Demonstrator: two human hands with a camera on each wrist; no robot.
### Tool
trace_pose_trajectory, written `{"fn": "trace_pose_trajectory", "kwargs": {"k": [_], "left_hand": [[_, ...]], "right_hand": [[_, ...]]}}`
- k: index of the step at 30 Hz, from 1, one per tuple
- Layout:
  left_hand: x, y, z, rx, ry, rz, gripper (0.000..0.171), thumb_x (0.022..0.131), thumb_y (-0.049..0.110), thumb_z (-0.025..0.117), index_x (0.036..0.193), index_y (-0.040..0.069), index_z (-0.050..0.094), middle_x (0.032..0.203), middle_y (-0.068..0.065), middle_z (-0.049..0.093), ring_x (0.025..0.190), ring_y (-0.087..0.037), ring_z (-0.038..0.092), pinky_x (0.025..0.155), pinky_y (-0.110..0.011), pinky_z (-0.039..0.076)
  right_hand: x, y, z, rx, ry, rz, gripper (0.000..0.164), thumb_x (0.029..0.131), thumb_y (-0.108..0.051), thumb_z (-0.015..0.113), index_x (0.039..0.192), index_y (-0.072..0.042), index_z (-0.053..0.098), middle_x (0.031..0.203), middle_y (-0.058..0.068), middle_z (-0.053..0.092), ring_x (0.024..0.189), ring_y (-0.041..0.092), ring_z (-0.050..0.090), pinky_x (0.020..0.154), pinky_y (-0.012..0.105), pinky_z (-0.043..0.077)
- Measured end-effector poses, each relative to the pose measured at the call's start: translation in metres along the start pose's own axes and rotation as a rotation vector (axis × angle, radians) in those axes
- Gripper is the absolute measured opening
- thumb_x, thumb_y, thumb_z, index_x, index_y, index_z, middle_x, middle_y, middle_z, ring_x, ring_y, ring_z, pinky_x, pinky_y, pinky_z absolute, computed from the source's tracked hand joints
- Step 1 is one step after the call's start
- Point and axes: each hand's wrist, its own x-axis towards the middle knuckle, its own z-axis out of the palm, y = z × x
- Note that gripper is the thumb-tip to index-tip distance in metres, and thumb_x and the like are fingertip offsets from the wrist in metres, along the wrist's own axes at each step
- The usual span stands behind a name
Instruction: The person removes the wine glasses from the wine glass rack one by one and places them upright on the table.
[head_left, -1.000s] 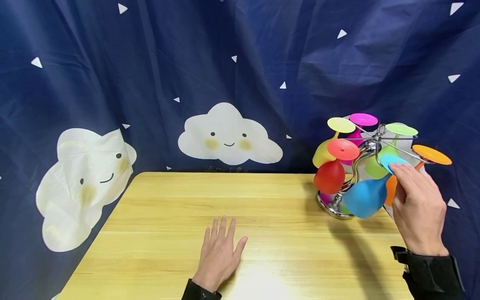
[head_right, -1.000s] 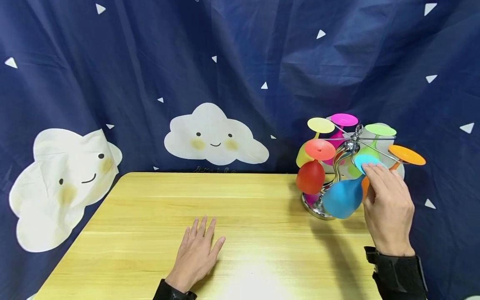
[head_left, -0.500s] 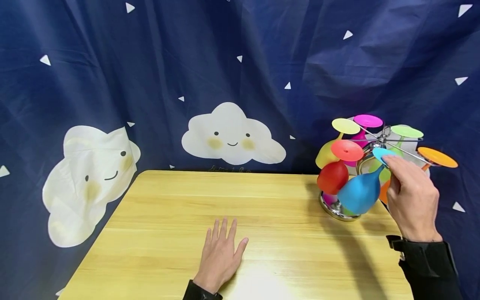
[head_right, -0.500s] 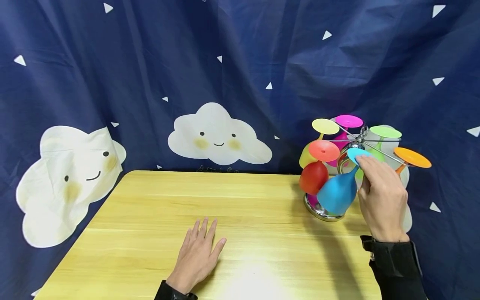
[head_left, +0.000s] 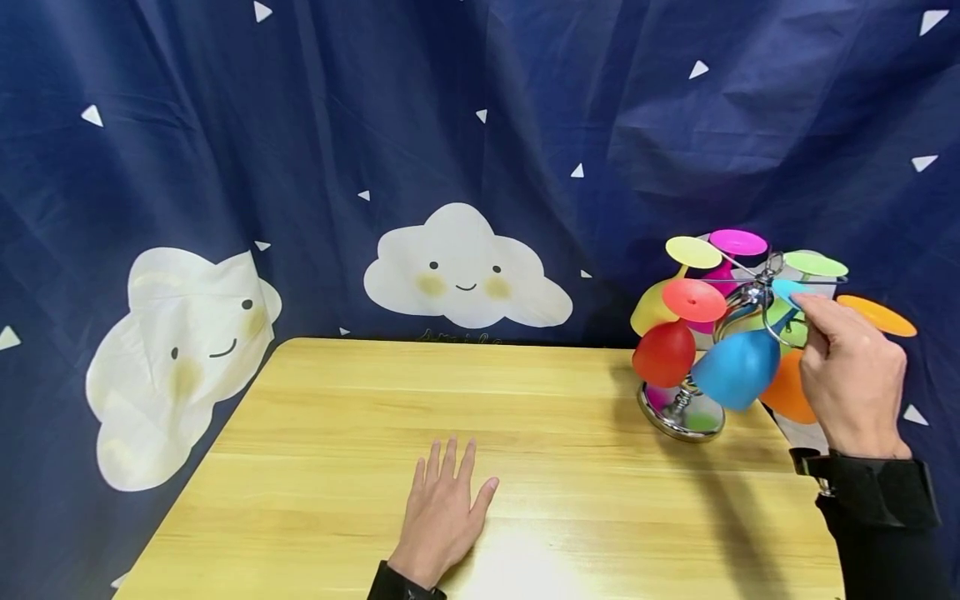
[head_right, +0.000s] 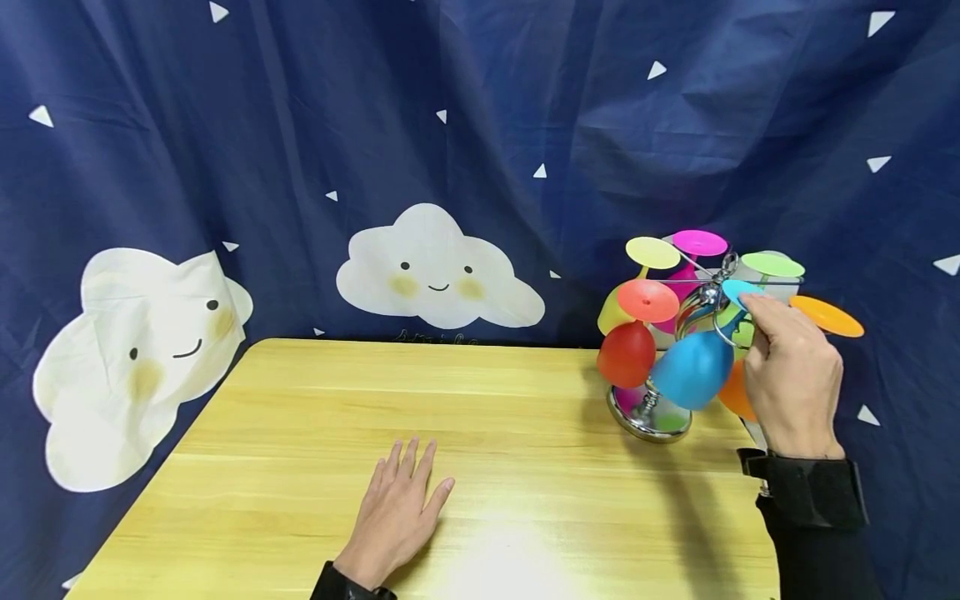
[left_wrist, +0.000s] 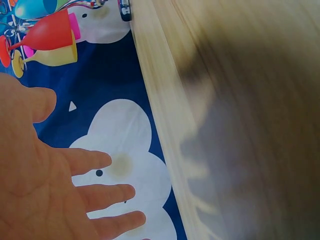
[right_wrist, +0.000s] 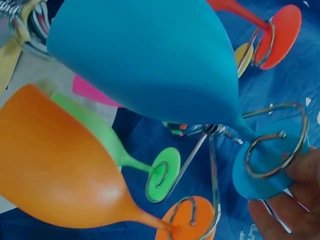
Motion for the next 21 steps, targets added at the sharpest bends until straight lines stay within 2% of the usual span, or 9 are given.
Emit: {"fn": "trace_pose_trajectory", "kwargs": {"k": [1,2,8,12,17,18,19,21], "left_hand": [[0.0,0.0,0.0,-0.001,-0.002,-0.001,0.072,0.106,0.058,0.034,0.156,0.006,0.04,0.159,-0.027,0.034,0.149,-0.049,0.025,0.12,-0.066,0.019],[-0.001,0.0,0.0,-0.004,-0.001,0.001,0.072,0.106,0.058,0.034,0.155,0.006,0.04,0.159,-0.028,0.034,0.149,-0.05,0.025,0.12,-0.067,0.02],[-0.002,0.0,-0.001,-0.01,-0.006,0.006,0.072,0.106,0.057,0.034,0.156,0.005,0.039,0.159,-0.028,0.033,0.149,-0.05,0.025,0.119,-0.067,0.02],[-0.003,0.0,-0.001,-0.01,-0.014,0.004,0.072,0.106,0.058,0.032,0.156,0.006,0.038,0.16,-0.028,0.033,0.149,-0.05,0.024,0.119,-0.067,0.02],[-0.003,-0.002,0.0,-0.008,-0.014,0.006,0.074,0.106,0.059,0.03,0.156,0.006,0.038,0.159,-0.028,0.033,0.149,-0.049,0.025,0.119,-0.067,0.021],[-0.003,-0.002,0.0,-0.007,-0.014,0.006,0.074,0.106,0.059,0.029,0.156,0.006,0.038,0.159,-0.028,0.034,0.149,-0.049,0.025,0.119,-0.067,0.021],[-0.003,-0.002,0.0,-0.007,-0.014,0.006,0.074,0.106,0.059,0.029,0.156,0.006,0.038,0.159,-0.028,0.034,0.149,-0.049,0.025,0.119,-0.066,0.021],[-0.002,-0.002,0.001,-0.007,-0.017,0.001,0.073,0.106,0.059,0.03,0.156,0.006,0.039,0.159,-0.027,0.034,0.149,-0.049,0.025,0.12,-0.066,0.021]], "right_hand": [[0.0,0.002,0.0,-0.003,-0.002,0.005,0.036,0.102,0.003,0.049,0.127,-0.008,0.071,0.122,0.021,0.07,0.108,0.048,0.065,0.103,0.054,0.048],[0.0,0.004,0.0,-0.004,-0.004,0.011,0.035,0.102,0.003,0.049,0.127,-0.008,0.071,0.123,0.021,0.069,0.109,0.048,0.064,0.103,0.055,0.047],[-0.006,0.011,-0.003,-0.011,-0.003,0.037,0.035,0.103,0.002,0.05,0.129,-0.008,0.07,0.126,0.022,0.068,0.112,0.049,0.063,0.108,0.053,0.045],[-0.013,0.012,-0.007,-0.018,0.009,0.005,0.036,0.104,0.002,0.046,0.132,-0.006,0.068,0.128,0.023,0.066,0.111,0.051,0.062,0.109,0.053,0.044],[-0.024,0.01,-0.015,-0.02,0.06,-0.018,0.035,0.107,-0.004,0.043,0.132,-0.003,0.067,0.123,0.029,0.066,0.099,0.054,0.061,0.104,0.056,0.046],[-0.027,0.009,-0.017,-0.022,0.074,-0.014,0.035,0.107,-0.006,0.043,0.132,-0.003,0.067,0.12,0.031,0.066,0.094,0.054,0.06,0.105,0.053,0.047],[-0.029,0.009,-0.018,-0.024,0.091,-0.017,0.034,0.106,-0.005,0.044,0.131,-0.002,0.067,0.114,0.033,0.067,0.087,0.053,0.059,0.101,0.048,0.051],[-0.033,0.008,-0.02,-0.029,0.109,-0.014,0.034,0.105,-0.003,0.045,0.13,0.001,0.067,0.101,0.034,0.066,0.076,0.044,0.056,0.088,0.031,0.05]]}}
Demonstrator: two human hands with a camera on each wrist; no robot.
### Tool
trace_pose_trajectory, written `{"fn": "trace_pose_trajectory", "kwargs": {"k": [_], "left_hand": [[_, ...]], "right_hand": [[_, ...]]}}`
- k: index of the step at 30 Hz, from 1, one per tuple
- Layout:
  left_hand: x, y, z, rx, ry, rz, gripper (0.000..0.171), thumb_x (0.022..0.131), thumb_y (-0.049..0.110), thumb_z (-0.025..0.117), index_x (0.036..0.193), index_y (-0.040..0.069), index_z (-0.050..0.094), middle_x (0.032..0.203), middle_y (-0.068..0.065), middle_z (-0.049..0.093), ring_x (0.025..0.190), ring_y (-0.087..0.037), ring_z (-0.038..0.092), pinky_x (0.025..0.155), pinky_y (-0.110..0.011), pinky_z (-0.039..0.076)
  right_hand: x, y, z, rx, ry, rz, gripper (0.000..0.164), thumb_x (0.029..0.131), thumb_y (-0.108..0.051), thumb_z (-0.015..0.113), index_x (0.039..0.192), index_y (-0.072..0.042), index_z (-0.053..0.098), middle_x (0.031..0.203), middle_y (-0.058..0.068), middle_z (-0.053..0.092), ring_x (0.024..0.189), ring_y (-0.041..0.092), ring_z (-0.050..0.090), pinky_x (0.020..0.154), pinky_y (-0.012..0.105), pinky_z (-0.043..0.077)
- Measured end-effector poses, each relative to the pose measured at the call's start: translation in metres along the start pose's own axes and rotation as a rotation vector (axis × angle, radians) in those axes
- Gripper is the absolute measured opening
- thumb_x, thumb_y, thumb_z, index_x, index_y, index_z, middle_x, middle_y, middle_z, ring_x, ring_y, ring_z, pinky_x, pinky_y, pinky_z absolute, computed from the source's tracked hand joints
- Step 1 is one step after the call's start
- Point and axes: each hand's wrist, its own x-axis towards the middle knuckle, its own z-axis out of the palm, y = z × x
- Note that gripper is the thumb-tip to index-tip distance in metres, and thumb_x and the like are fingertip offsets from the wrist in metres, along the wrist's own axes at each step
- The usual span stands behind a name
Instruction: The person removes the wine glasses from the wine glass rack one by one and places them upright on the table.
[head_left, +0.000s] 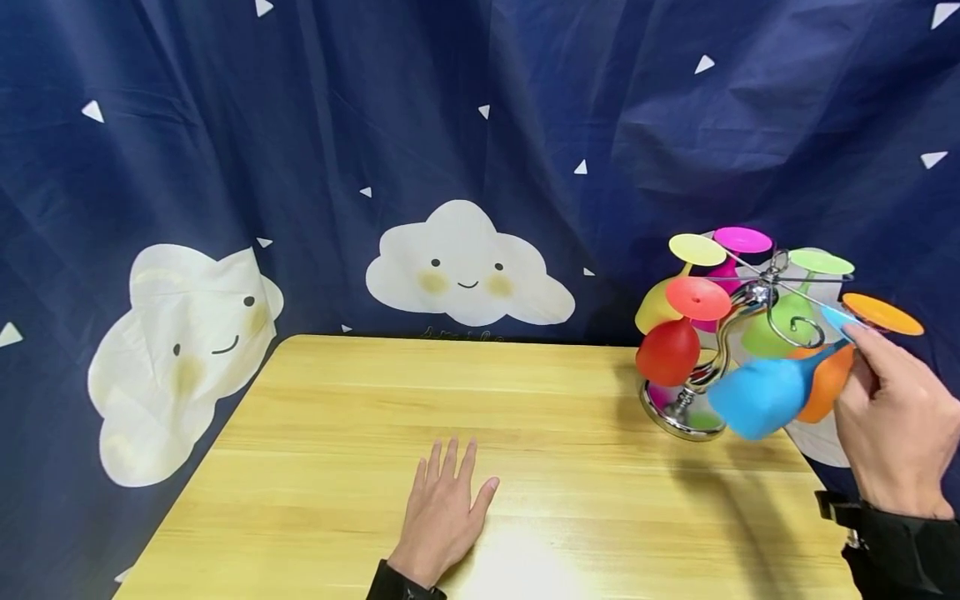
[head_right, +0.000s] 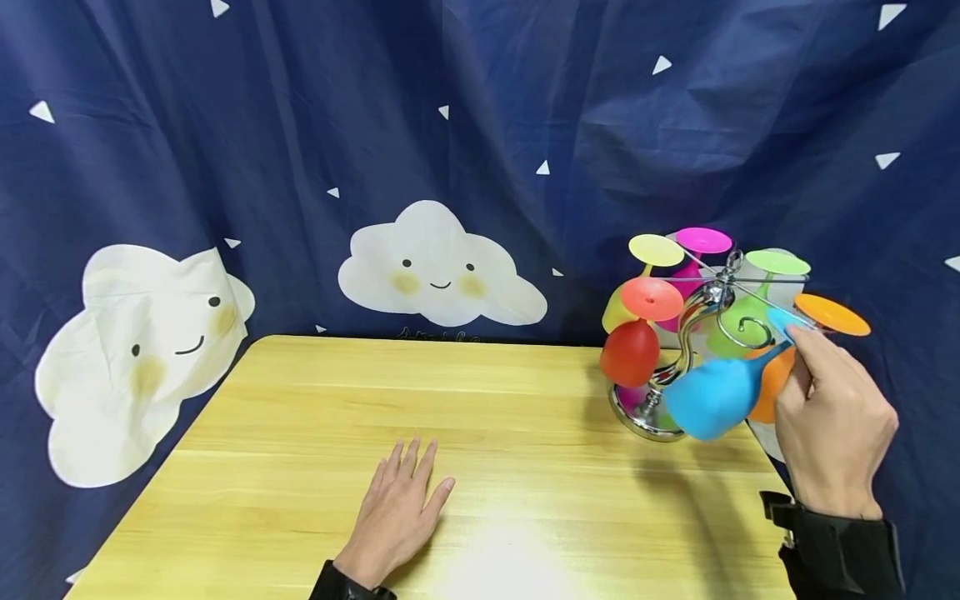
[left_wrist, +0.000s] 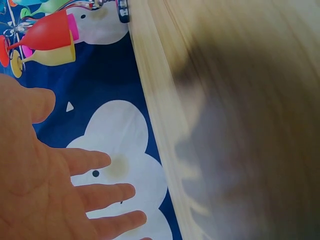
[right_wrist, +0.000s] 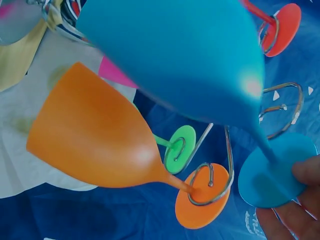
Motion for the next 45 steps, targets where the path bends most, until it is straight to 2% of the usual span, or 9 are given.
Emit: {"fn": "trace_pose_trajectory", "kwargs": {"k": [4,8,15,19,22,27,31,37,45], "left_hand": [[0.001,0.001,0.0,-0.006,-0.008,-0.004,0.072,0.107,0.058,0.03,0.157,0.007,0.038,0.16,-0.027,0.033,0.149,-0.048,0.024,0.12,-0.066,0.02],[0.001,0.001,0.001,-0.027,-0.001,0.008,0.07,0.107,0.056,0.031,0.156,0.005,0.038,0.159,-0.028,0.033,0.149,-0.049,0.025,0.12,-0.066,0.021],[0.0,0.002,0.002,-0.071,-0.005,0.02,0.068,0.108,0.053,0.035,0.156,0.005,0.039,0.16,-0.028,0.032,0.149,-0.05,0.025,0.12,-0.064,0.023],[0.001,0.003,0.002,-0.097,-0.003,0.014,0.066,0.108,0.051,0.037,0.156,0.006,0.038,0.161,-0.027,0.03,0.149,-0.049,0.024,0.12,-0.064,0.024],[0.001,0.004,0.001,-0.124,0.006,0.015,0.065,0.108,0.05,0.038,0.156,0.006,0.038,0.161,-0.028,0.029,0.149,-0.05,0.024,0.117,-0.066,0.028],[0.001,0.005,0.003,-0.183,0.005,0.018,0.066,0.108,0.051,0.036,0.157,0.006,0.036,0.162,-0.027,0.027,0.149,-0.048,0.024,0.11,-0.069,0.035],[0.0,0.01,0.003,-0.274,-0.012,0.023,0.067,0.108,0.051,0.037,0.159,0.006,0.032,0.164,-0.025,0.025,0.15,-0.046,0.024,0.11,-0.068,0.037],[-0.002,0.018,0.003,-0.44,-0.035,0.032,0.065,0.108,0.046,0.041,0.159,0.008,0.031,0.164,-0.019,0.028,0.15,-0.039,0.027,0.114,-0.066,0.032],[-0.002,0.031,0.005,-0.635,0.053,0.057,0.063,0.104,0.05,0.05,0.155,0.014,0.041,0.157,-0.013,0.043,0.144,-0.036,0.041,0.113,-0.059,0.038]], "right_hand": [[-0.012,-0.004,-0.005,-0.021,0.028,0.03,0.033,0.103,-0.001,0.045,0.128,0.006,0.066,0.094,0.036,0.065,0.07,0.039,0.051,0.071,0.018,0.025],[-0.027,-0.011,-0.006,-0.052,0.056,0.076,0.033,0.104,-0.006,0.046,0.127,0.007,0.066,0.101,0.036,0.067,0.066,0.038,0.057,0.069,0.007,0.023],[-0.057,-0.023,0.001,0.007,0.078,0.361,0.032,0.098,-0.009,0.056,0.126,0.0,0.07,0.103,0.029,0.073,0.079,-0.037,0.036,0.073,-0.003,0.028],[-0.074,-0.026,0.01,0.067,-0.066,0.573,0.031,0.095,-0.015,0.063,0.122,-0.005,0.073,0.078,-0.026,0.071,0.067,-0.031,0.04,0.066,0.005,0.029],[-0.092,-0.031,0.022,0.208,-0.243,0.746,0.033,0.096,-0.017,0.066,0.124,-0.001,0.071,0.07,-0.044,0.052,0.064,-0.023,0.046,0.063,0.009,0.035],[-0.123,-0.051,0.045,0.658,-0.452,1.034,0.032,0.1,-0.007,0.061,0.129,0.007,0.061,0.081,-0.022,0.07,0.076,-0.007,0.066,0.07,0.016,0.059],[-0.147,-0.07,0.057,0.908,-0.582,1.106,0.016,0.102,-0.005,0.058,0.117,-0.003,0.064,0.091,-0.016,0.073,0.086,0.002,0.07,0.079,0.024,0.061],[-0.172,-0.107,0.072,1.093,-0.676,1.23,0.026,0.102,-0.002,0.054,0.126,0.007,0.057,0.101,0.001,0.074,0.092,0.011,0.072,0.084,0.026,0.06],[-0.188,-0.155,0.087,1.261,-0.725,1.317,0.026,0.101,-0.002,0.055,0.122,0.013,0.055,0.107,0.017,0.074,0.094,0.018,0.074,0.085,0.031,0.061]]}}
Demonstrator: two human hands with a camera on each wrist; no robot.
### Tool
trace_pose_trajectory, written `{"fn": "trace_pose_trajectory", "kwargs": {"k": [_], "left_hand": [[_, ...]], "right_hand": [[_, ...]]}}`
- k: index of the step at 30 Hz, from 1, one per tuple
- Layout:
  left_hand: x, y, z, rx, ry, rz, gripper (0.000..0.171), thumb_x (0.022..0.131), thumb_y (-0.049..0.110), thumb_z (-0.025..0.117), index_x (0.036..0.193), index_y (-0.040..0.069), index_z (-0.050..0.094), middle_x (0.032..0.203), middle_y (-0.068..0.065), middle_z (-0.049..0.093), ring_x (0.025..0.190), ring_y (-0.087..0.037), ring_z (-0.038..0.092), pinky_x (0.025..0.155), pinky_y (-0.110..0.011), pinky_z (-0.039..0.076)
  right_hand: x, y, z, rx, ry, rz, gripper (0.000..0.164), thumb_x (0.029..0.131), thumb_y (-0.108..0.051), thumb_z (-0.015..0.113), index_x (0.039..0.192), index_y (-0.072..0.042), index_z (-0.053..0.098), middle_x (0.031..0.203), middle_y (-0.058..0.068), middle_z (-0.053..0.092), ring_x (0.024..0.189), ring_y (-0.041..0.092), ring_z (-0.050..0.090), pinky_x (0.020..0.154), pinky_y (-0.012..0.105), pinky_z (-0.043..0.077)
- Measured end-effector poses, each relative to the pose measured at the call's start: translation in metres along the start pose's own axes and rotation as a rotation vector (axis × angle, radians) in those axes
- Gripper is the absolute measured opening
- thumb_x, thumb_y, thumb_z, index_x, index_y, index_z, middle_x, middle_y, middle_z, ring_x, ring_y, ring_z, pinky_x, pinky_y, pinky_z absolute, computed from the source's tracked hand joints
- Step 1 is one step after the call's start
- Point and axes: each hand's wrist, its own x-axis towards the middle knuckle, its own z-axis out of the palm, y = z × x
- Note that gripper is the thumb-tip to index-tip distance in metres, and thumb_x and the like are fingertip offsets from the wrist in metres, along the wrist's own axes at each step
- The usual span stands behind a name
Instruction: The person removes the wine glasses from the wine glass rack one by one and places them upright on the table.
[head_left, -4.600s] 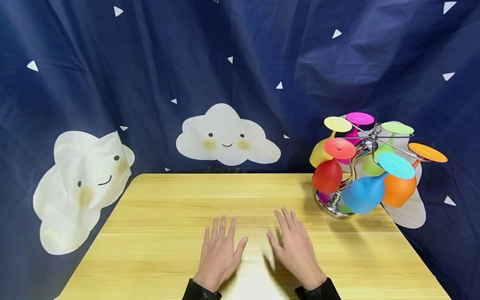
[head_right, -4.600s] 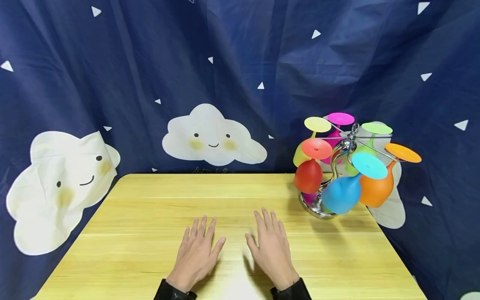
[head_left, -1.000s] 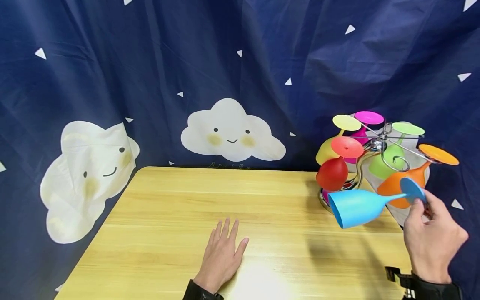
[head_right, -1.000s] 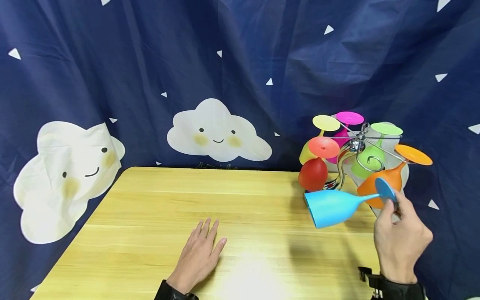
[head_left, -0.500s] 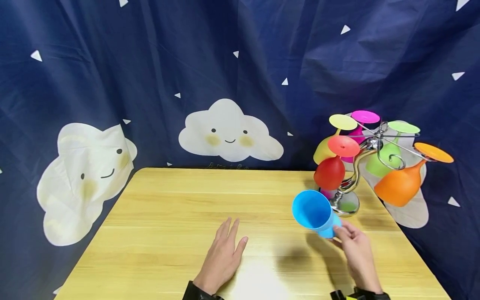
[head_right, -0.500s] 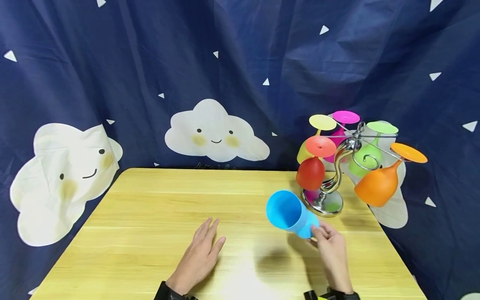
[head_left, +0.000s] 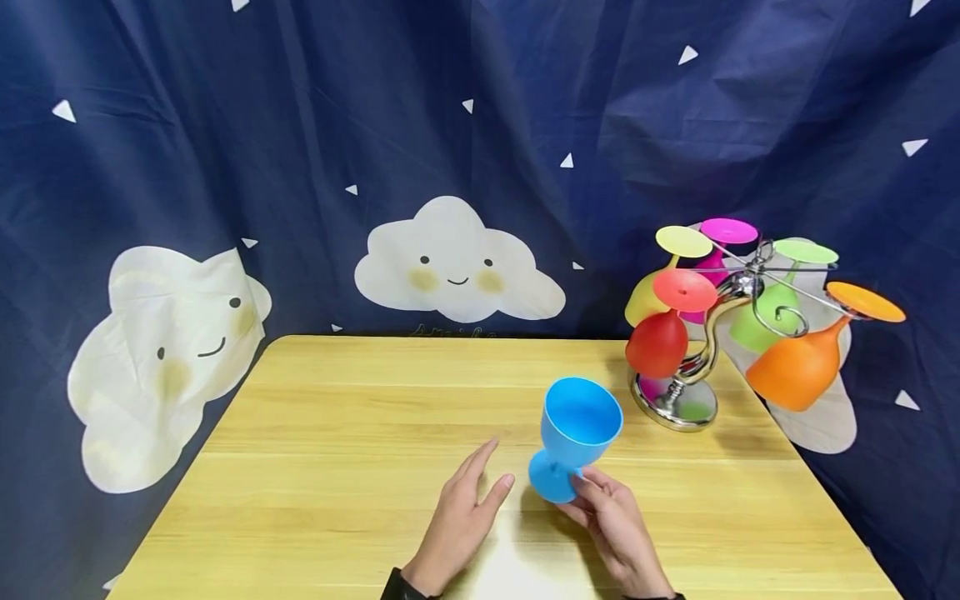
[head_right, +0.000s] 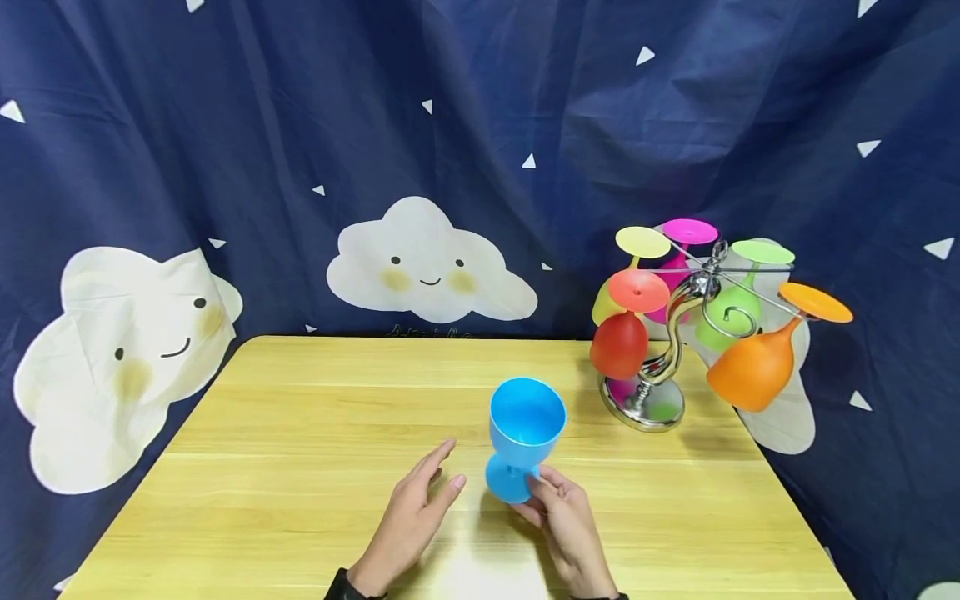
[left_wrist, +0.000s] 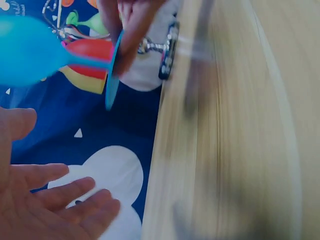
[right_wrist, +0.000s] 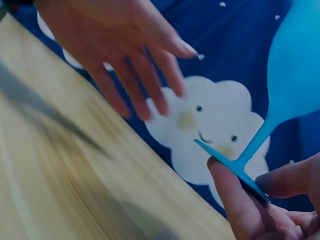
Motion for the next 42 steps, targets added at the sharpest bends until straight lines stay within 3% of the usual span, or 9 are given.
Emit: {"fn": "trace_pose_trajectory", "kwargs": {"k": [7,11,18,35,42], "left_hand": [[0.002,0.006,0.009,-0.101,0.081,0.113,0.043,0.1,0.028,0.067,0.141,0.018,0.06,0.138,-0.003,0.064,0.126,-0.025,0.062,0.102,-0.042,0.053],[0.002,0.007,0.013,-0.167,0.161,0.102,0.028,0.095,0.016,0.073,0.123,0.014,0.07,0.117,-0.003,0.074,0.108,-0.02,0.071,0.092,-0.031,0.058],[0.001,0.007,0.015,-0.119,0.283,0.082,0.018,0.09,0.008,0.077,0.105,0.017,0.074,0.1,0.003,0.076,0.093,-0.012,0.072,0.082,-0.03,0.061],[-0.001,0.009,0.013,-0.124,0.312,0.066,0.019,0.09,0.007,0.077,0.106,0.016,0.073,0.101,0.004,0.075,0.093,-0.011,0.072,0.083,-0.03,0.061],[-0.001,0.01,0.008,-0.139,0.344,0.049,0.023,0.087,0.002,0.077,0.104,0.017,0.073,0.099,0.003,0.076,0.092,-0.012,0.072,0.084,-0.032,0.061]], "right_hand": [[-0.003,0.014,0.027,0.021,-0.124,0.046,0.046,0.102,-0.007,0.056,0.138,0.019,0.043,0.114,0.018,0.073,0.097,0.018,0.074,0.087,0.031,0.06],[-0.005,0.02,0.036,0.018,-0.167,0.048,0.049,0.103,-0.008,0.056,0.14,0.019,0.041,0.117,0.018,0.072,0.1,0.018,0.073,0.087,0.031,0.06],[-0.007,0.021,0.044,0.015,-0.205,0.05,0.052,0.103,-0.012,0.058,0.141,0.019,0.04,0.123,0.02,0.069,0.105,0.02,0.072,0.09,0.032,0.059],[-0.009,0.02,0.045,-0.026,-0.218,0.051,0.054,0.103,-0.016,0.06,0.143,0.016,0.042,0.127,0.019,0.069,0.109,0.02,0.07,0.093,0.033,0.058],[-0.013,0.012,0.037,-0.198,-0.166,-0.111,0.051,0.1,-0.016,0.065,0.142,0.009,0.049,0.135,0.024,0.061,0.116,0.022,0.067,0.097,0.032,0.056]]}}
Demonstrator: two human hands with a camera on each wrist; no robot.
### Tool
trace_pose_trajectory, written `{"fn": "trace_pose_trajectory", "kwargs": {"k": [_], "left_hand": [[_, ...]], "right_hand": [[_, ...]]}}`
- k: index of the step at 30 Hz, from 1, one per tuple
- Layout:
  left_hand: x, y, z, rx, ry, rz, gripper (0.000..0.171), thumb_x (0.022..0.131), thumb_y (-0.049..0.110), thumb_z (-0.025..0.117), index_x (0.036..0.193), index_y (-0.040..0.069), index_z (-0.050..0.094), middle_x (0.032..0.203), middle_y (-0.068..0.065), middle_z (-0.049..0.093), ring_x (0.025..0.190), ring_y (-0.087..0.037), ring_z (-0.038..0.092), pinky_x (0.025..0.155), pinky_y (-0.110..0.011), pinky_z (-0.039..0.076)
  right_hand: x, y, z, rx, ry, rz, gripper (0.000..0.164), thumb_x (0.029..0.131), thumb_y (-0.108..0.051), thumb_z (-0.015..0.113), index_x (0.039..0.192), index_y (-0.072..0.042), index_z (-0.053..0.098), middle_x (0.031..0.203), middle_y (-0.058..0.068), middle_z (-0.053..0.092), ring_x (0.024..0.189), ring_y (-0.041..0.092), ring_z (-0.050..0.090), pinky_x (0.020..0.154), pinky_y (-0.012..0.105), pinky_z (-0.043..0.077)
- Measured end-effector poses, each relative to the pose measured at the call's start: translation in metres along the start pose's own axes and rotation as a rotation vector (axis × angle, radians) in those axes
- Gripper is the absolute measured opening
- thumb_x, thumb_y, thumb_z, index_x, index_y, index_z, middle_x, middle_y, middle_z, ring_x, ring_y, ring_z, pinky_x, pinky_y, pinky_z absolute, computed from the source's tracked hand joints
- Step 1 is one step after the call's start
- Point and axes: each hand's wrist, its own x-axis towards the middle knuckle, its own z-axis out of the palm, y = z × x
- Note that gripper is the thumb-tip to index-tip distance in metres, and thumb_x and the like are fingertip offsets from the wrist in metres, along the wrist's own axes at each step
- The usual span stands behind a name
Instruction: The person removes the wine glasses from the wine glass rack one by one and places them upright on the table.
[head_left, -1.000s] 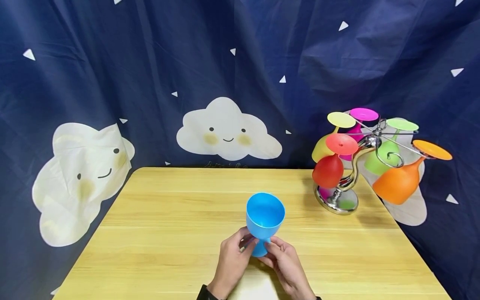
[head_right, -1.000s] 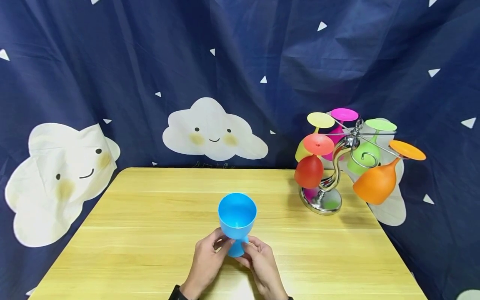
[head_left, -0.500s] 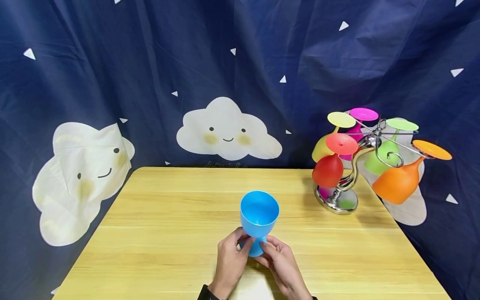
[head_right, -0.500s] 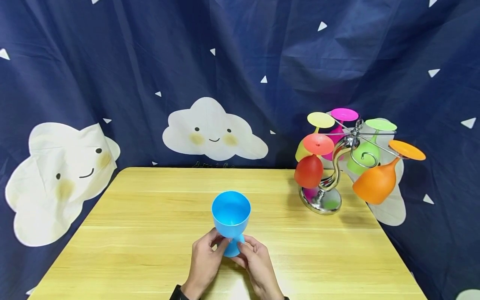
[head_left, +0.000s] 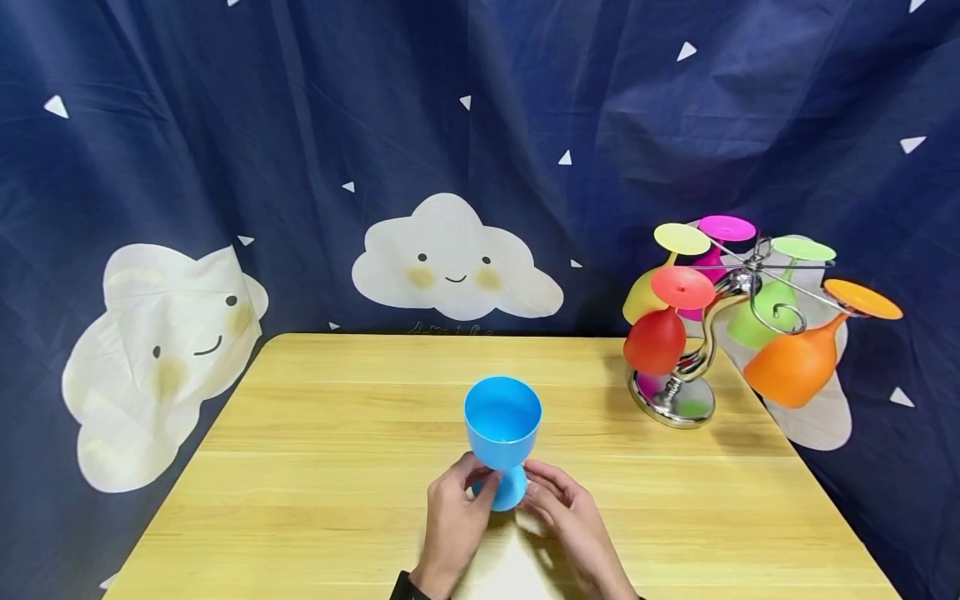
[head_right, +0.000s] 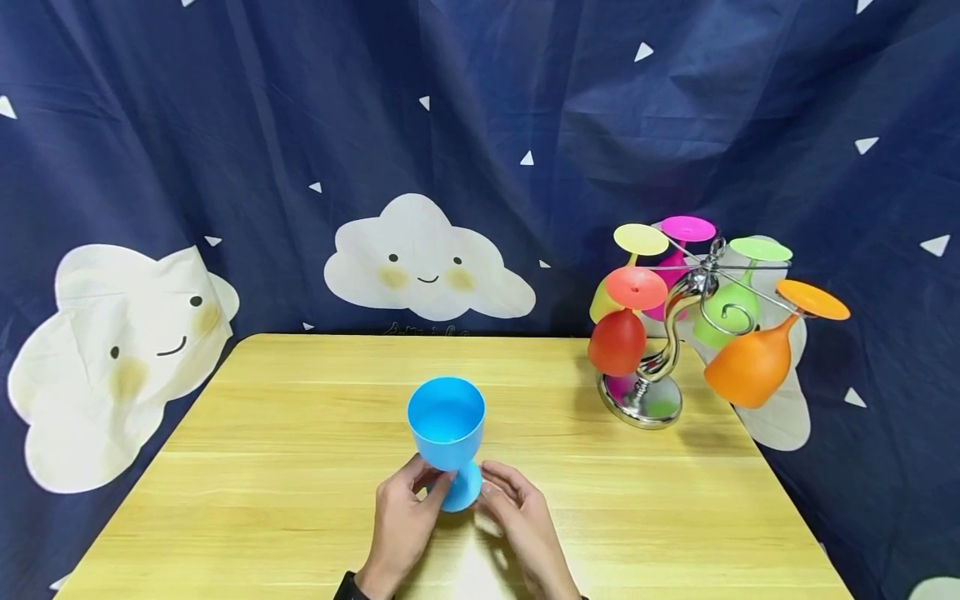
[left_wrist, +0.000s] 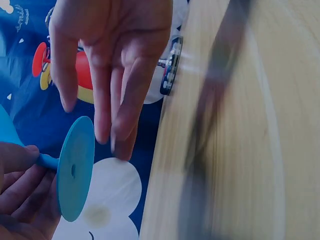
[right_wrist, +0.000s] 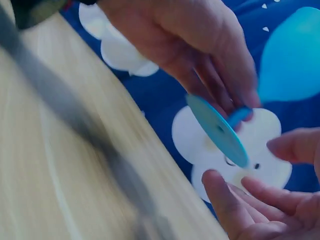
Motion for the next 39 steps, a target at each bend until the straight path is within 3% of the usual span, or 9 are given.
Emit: {"fn": "trace_pose_trajectory", "kwargs": {"k": [4,10,15,20,28,39], "left_hand": [[0.003,-0.001,-0.004,0.065,0.029,0.0,0.024,0.087,-0.001,0.075,0.104,0.016,0.073,0.1,0.003,0.076,0.092,-0.012,0.073,0.083,-0.035,0.062],[0.011,-0.008,-0.016,0.198,0.056,-0.011,0.025,0.087,-0.004,0.072,0.109,0.007,0.072,0.108,-0.009,0.076,0.102,-0.025,0.073,0.087,-0.047,0.061],[0.018,-0.019,-0.028,0.275,0.057,-0.026,0.029,0.087,-0.01,0.068,0.116,-0.003,0.067,0.113,-0.02,0.073,0.11,-0.036,0.07,0.091,-0.055,0.057],[0.021,-0.031,-0.041,0.309,0.077,-0.033,0.019,0.09,-0.011,0.064,0.107,-0.004,0.066,0.106,-0.022,0.073,0.104,-0.04,0.071,0.087,-0.055,0.059],[0.025,-0.045,-0.067,0.355,0.077,-0.166,0.009,0.096,-0.005,0.06,0.104,-0.008,0.063,0.101,-0.026,0.071,0.101,-0.045,0.07,0.087,-0.06,0.057],[0.03,-0.064,-0.103,0.414,0.082,-0.262,0.005,0.093,0.0,0.061,0.094,-0.005,0.06,0.083,-0.015,0.065,0.083,-0.035,0.069,0.079,-0.057,0.059]], "right_hand": [[-0.003,-0.008,-0.011,-0.173,0.073,-0.129,0.045,0.1,-0.015,0.065,0.141,-0.001,0.055,0.143,0.02,0.057,0.127,0.025,0.06,0.1,0.024,0.052],[-0.005,-0.013,-0.032,-0.401,0.16,-0.313,0.041,0.101,-0.015,0.065,0.141,-0.014,0.058,0.156,0.002,0.046,0.137,0.005,0.047,0.108,0.022,0.043],[-0.008,-0.013,-0.049,-0.588,0.215,-0.414,0.042,0.099,-0.015,0.068,0.14,-0.016,0.059,0.158,0.007,0.042,0.142,0.018,0.042,0.108,0.017,0.039],[-0.012,-0.009,-0.06,-0.675,0.251,-0.386,0.043,0.099,-0.017,0.068,0.141,-0.016,0.058,0.159,0.008,0.042,0.143,0.029,0.041,0.107,0.013,0.037],[-0.015,-0.004,-0.07,-0.722,0.278,-0.322,0.043,0.1,-0.021,0.067,0.142,-0.014,0.057,0.159,0.007,0.042,0.142,0.029,0.041,0.107,0.009,0.035],[-0.016,-0.004,-0.073,-0.73,0.273,-0.287,0.043,0.101,-0.021,0.066,0.141,-0.01,0.057,0.157,0.012,0.044,0.142,0.029,0.041,0.105,0.007,0.034]]}}
